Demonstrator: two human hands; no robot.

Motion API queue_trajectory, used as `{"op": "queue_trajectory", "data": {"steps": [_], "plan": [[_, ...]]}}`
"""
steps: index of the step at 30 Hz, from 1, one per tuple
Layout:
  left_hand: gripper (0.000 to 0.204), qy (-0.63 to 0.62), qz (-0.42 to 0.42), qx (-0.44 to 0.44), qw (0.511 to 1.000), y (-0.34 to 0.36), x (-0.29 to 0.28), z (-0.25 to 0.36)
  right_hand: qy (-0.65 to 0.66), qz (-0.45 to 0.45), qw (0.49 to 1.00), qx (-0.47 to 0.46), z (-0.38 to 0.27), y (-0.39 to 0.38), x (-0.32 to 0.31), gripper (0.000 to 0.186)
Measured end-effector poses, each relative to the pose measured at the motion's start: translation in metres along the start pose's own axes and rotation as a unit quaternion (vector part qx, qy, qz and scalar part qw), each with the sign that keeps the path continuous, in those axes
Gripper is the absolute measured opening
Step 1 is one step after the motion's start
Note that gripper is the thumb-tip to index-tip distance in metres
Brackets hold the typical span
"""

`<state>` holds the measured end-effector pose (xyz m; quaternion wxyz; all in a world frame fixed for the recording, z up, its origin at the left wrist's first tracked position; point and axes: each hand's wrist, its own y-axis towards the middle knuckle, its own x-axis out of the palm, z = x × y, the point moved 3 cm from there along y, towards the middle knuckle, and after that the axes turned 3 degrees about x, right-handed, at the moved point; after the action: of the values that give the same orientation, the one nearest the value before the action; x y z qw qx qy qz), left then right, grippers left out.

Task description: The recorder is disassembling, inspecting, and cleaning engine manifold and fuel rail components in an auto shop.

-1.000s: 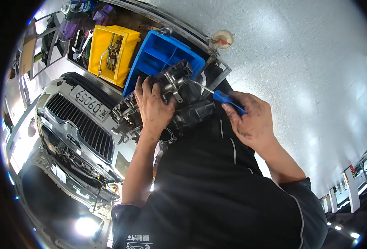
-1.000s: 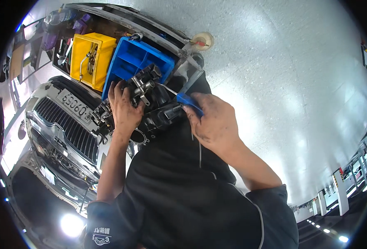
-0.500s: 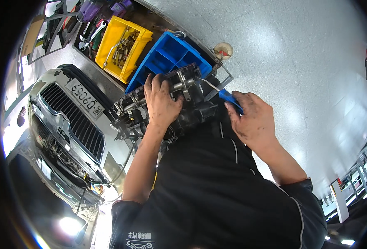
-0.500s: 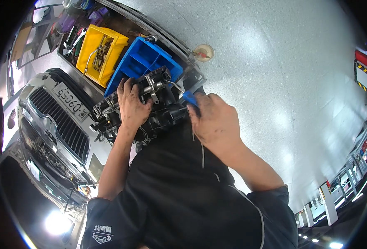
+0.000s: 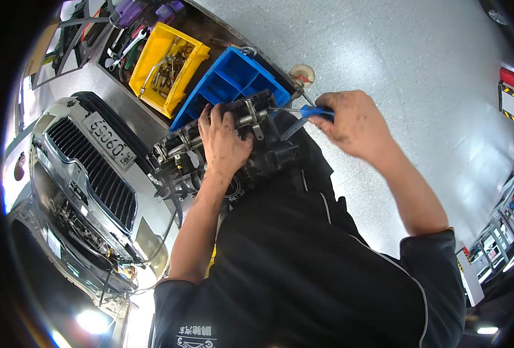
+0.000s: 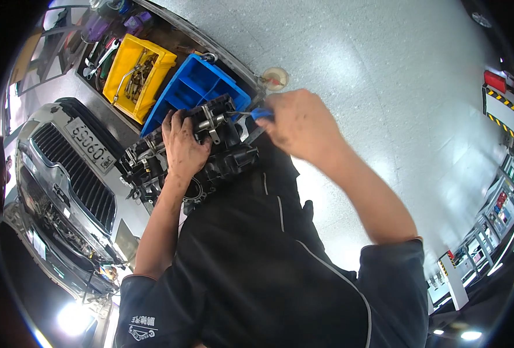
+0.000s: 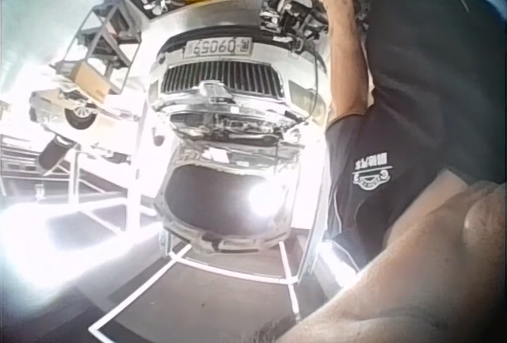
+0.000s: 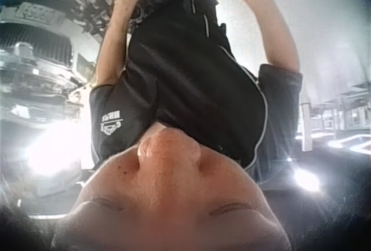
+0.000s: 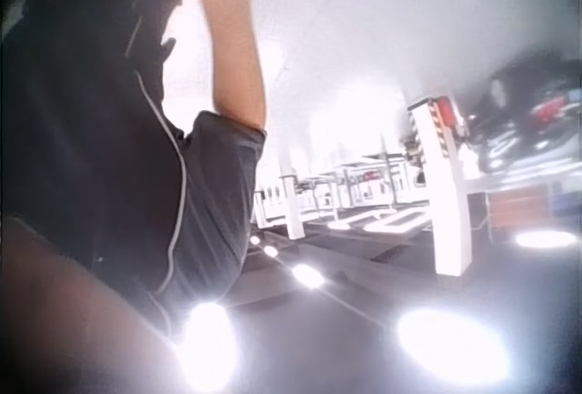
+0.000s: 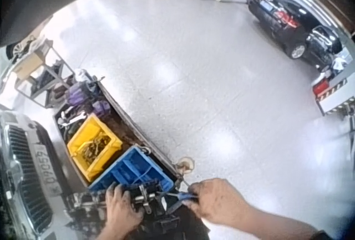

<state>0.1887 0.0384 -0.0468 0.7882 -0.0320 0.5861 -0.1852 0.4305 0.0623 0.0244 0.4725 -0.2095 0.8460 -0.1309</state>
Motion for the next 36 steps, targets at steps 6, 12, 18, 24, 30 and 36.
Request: {"op": "queue_trajectory", "data": {"steps": [6,12,18,24,30,36], "plan": [[0.053,-0.013,0.001,-0.002,1.000,0.001,-0.002,0.001,-0.079,-0.180,0.980,0.028,0.022,0.022,-0.007,0.039],[0.051,-0.015,0.007,-0.005,1.000,0.003,-0.003,0.000,-0.013,-0.152,0.985,-0.079,0.055,0.037,0.002,0.038],[0.047,-0.025,0.003,-0.011,1.000,0.003,-0.001,0.001,0.043,-0.150,0.978,-0.139,0.072,0.047,0.006,0.040],[0.048,-0.023,0.001,-0.009,1.000,0.002,0.000,-0.001,0.032,-0.206,0.974,-0.091,0.073,0.050,0.006,0.036],[0.050,-0.016,0.014,-0.003,1.000,0.002,0.000,-0.002,0.055,-0.197,0.973,-0.109,0.080,0.054,0.011,0.036],[0.051,-0.011,-0.001,-0.013,1.000,0.003,0.000,0.001,-0.085,-0.234,0.967,-0.061,0.048,0.045,-0.004,0.038]]}}
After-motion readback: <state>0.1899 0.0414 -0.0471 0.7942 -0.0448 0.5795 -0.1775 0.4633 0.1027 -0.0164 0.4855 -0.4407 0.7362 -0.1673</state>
